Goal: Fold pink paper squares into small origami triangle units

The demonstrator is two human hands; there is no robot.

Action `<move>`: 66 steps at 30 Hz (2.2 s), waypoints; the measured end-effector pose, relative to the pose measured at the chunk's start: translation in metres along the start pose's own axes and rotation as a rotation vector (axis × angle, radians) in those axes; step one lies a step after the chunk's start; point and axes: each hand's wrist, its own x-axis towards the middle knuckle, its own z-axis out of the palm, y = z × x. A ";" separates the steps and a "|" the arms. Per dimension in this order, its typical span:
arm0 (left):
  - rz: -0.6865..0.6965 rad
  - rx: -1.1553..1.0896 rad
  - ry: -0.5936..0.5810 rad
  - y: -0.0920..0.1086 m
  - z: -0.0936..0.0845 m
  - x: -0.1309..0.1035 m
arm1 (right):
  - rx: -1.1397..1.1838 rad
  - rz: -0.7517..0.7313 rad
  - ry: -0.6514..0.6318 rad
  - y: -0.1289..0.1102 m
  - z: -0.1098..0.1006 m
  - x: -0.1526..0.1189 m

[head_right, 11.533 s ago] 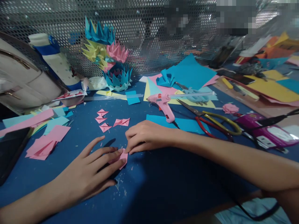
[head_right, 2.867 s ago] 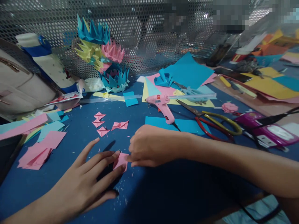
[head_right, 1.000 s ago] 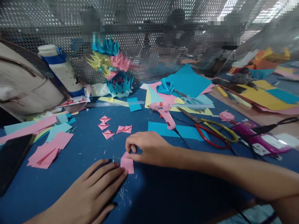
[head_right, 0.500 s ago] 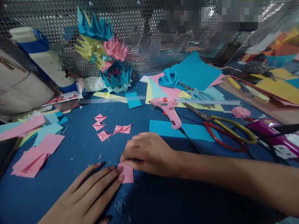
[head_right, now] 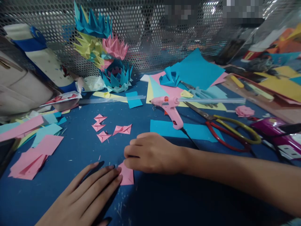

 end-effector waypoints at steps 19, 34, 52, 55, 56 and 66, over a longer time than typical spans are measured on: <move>-0.054 -0.050 0.049 0.005 0.007 -0.002 | -0.009 -0.040 -0.236 -0.006 -0.014 0.012; -0.091 -0.154 0.011 0.007 -0.006 -0.002 | 0.428 0.603 -0.181 -0.017 -0.002 0.016; -0.067 -0.169 0.094 0.008 -0.005 -0.003 | 0.069 0.304 -0.221 -0.033 -0.010 0.019; -0.082 -0.171 0.100 0.008 -0.005 -0.002 | 0.051 0.226 -0.266 -0.029 -0.015 0.020; -0.090 -0.169 0.089 0.008 -0.005 -0.002 | 0.068 0.209 -0.275 -0.027 -0.017 0.021; -0.053 -0.153 0.032 0.003 -0.004 -0.002 | 0.128 0.158 -0.494 -0.006 -0.049 0.016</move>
